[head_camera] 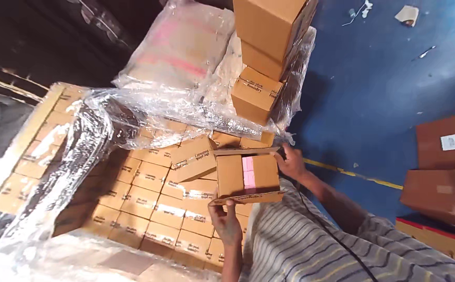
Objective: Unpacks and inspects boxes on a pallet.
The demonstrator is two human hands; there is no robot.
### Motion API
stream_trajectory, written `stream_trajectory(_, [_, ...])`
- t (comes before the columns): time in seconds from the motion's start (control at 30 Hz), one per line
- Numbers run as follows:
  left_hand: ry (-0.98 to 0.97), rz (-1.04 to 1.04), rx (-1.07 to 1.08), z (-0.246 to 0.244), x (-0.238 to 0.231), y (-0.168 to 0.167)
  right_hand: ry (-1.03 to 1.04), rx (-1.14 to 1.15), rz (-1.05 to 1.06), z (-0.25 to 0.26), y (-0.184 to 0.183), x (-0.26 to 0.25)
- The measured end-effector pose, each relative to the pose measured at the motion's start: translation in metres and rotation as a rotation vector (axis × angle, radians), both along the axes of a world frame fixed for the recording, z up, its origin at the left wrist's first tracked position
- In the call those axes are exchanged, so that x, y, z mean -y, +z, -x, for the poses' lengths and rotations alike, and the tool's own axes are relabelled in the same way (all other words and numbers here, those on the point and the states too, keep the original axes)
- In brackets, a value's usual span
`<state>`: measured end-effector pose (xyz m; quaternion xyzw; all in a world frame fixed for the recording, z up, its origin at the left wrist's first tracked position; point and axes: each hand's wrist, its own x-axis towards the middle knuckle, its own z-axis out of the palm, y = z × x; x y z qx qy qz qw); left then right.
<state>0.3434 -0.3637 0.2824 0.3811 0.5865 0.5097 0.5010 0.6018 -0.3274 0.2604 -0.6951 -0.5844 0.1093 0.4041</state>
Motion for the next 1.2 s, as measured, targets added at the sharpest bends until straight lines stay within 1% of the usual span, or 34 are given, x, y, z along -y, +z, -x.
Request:
stream_trajectory(0.03, [-0.033,-0.021,0.035,-0.012,-0.011,0.013,-0.024,0.018,-0.077,-0.014,0.011,-0.010])
stream_trajectory(0.1, [-0.115,-0.056,0.060,-0.037,-0.050,0.038,-0.062,0.052,-0.225,-0.041,0.029,-0.037])
stream_trajectory(0.17, [-0.188,-0.103,-0.013,-0.067,-0.102,0.056,-0.124,0.074,-0.301,-0.068,0.044,-0.067])
stream_trajectory(0.23, [-0.238,-0.130,-0.123,-0.099,-0.162,0.070,-0.173,0.093,-0.308,-0.094,0.057,-0.100])
stream_trajectory(0.33, [-0.286,-0.177,-0.282,-0.147,-0.256,0.073,-0.171,0.152,-0.279,-0.133,0.067,-0.155])
stream_trajectory(0.4, [-0.303,-0.258,-0.407,-0.178,-0.298,0.059,-0.105,0.182,-0.204,-0.153,0.064,-0.180])
stream_trajectory(0.47, [-0.421,-0.292,-0.569,-0.202,-0.314,0.039,0.032,0.174,-0.049,-0.162,0.064,-0.189])
stream_trajectory(0.5, [-0.479,-0.275,-0.641,-0.214,-0.312,0.028,0.088,0.153,0.023,-0.162,0.065,-0.189])
stream_trajectory(0.53, [-0.486,-0.255,-0.678,-0.225,-0.306,0.018,0.116,0.117,0.070,-0.160,0.063,-0.187])
stream_trajectory(0.6, [-0.467,-0.248,-0.633,-0.236,-0.295,0.004,0.077,0.068,0.060,-0.150,0.048,-0.176])
stream_trajectory(0.63, [-0.474,-0.263,-0.580,-0.234,-0.292,0.002,0.020,0.047,-0.025,-0.140,0.041,-0.168])
stream_trajectory(0.7, [-0.474,-0.368,-0.435,-0.219,-0.285,-0.009,-0.054,-0.012,-0.330,-0.116,0.028,-0.153])
stream_trajectory(0.73, [-0.454,-0.404,-0.355,-0.208,-0.280,-0.019,-0.050,-0.050,-0.465,-0.102,0.023,-0.144])
stream_trajectory(0.77, [-0.425,-0.394,-0.320,-0.193,-0.273,-0.030,-0.004,-0.097,-0.533,-0.085,0.022,-0.136])
stream_trajectory(0.8, [-0.360,-0.371,-0.320,-0.175,-0.265,-0.042,0.084,-0.162,-0.536,-0.067,0.020,-0.129])
stream_trajectory(0.83, [-0.268,-0.342,-0.366,-0.153,-0.255,-0.057,0.206,-0.245,-0.473,-0.048,0.015,-0.122])
stream_trajectory(0.87, [-0.155,-0.310,-0.456,-0.130,-0.243,-0.071,0.343,-0.331,-0.330,-0.030,0.007,-0.116])
stream_trajectory(0.9, [-0.038,-0.262,-0.577,-0.105,-0.230,-0.084,0.462,-0.398,-0.117,-0.014,-0.005,-0.115])
stream_trajectory(0.93, [0.051,-0.170,-0.687,-0.078,-0.217,-0.091,0.532,-0.448,0.141,0.002,-0.023,-0.120])
stream_trajectory(0.97, [0.134,-0.058,-0.780,-0.050,-0.207,-0.096,0.552,-0.468,0.398,0.018,-0.042,-0.133])
stream_trajectory(1.0, [0.222,0.068,-0.860,-0.022,-0.201,-0.100,0.537,-0.459,0.606,0.034,-0.063,-0.150])
stream_trajectory(1.03, [0.328,0.191,-0.910,0.005,-0.200,-0.109,0.503,-0.444,0.711,0.050,-0.083,-0.169])
stream_trajectory(1.07, [0.401,0.326,-0.904,0.031,-0.200,-0.118,0.474,-0.441,0.744,0.067,-0.101,-0.188])
stream_trajectory(1.1, [0.451,0.440,-0.835,0.055,-0.197,-0.128,0.454,-0.457,0.748,0.083,-0.116,-0.205])
stream_trajectory(1.13, [0.471,0.509,-0.699,0.075,-0.194,-0.137,0.450,-0.492,0.756,0.100,-0.127,-0.222])
stream_trajectory(1.2, [0.476,0.497,-0.347,0.098,-0.194,-0.149,0.475,-0.655,0.777,0.133,-0.136,-0.245])
